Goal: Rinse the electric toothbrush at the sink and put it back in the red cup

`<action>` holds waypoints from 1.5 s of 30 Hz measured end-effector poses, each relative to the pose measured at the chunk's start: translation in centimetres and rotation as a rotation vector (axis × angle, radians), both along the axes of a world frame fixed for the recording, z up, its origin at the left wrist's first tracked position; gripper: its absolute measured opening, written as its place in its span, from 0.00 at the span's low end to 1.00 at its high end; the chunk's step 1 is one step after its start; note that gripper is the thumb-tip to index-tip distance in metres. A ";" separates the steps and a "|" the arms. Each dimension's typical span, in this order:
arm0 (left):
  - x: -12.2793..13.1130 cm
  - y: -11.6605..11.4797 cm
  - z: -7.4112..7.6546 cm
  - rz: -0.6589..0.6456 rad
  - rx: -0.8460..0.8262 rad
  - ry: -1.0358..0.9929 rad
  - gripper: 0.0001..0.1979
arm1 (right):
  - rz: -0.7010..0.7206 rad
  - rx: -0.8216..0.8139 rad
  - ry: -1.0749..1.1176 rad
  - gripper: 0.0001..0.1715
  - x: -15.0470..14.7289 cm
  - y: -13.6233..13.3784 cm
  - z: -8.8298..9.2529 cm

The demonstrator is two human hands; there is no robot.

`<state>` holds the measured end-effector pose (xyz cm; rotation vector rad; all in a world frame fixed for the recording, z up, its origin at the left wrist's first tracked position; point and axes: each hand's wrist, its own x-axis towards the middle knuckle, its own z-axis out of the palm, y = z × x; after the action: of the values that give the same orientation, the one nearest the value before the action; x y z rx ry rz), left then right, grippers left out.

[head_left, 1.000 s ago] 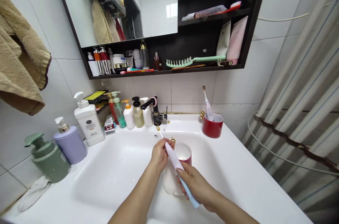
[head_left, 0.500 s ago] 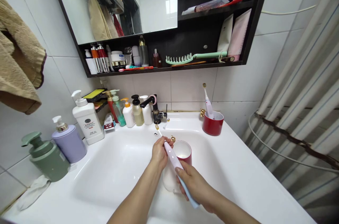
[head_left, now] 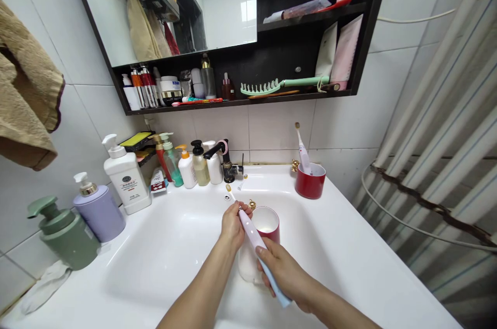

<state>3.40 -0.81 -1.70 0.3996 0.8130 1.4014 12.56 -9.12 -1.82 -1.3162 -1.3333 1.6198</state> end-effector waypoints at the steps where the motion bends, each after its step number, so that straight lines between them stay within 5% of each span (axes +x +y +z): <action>1: 0.0 0.0 0.0 -0.001 -0.002 -0.002 0.07 | -0.003 0.006 -0.012 0.11 0.0 0.0 0.0; 15: -1.4 0.8 -0.1 -0.020 0.023 0.183 0.03 | -0.051 0.076 0.041 0.14 0.3 -0.1 0.4; 21: -1.0 1.3 0.7 -0.090 0.100 0.595 0.05 | -0.221 0.193 0.126 0.16 1.5 0.7 1.7; 26: 0.8 4.9 1.5 -0.083 0.103 1.044 0.05 | -0.344 0.165 0.164 0.16 2.2 1.1 2.2; 36: 2.9 11.9 0.1 -0.056 0.002 1.569 0.06 | -0.266 0.160 0.188 0.17 2.0 0.9 2.1; 45: 1.4 11.2 -0.2 0.045 0.105 1.836 0.12 | -0.275 0.116 0.205 0.15 2.2 1.7 1.8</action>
<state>4.77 10.38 -1.92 1.8467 2.1493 0.7851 14.73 -7.46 0.00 -1.1728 -1.0565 1.4237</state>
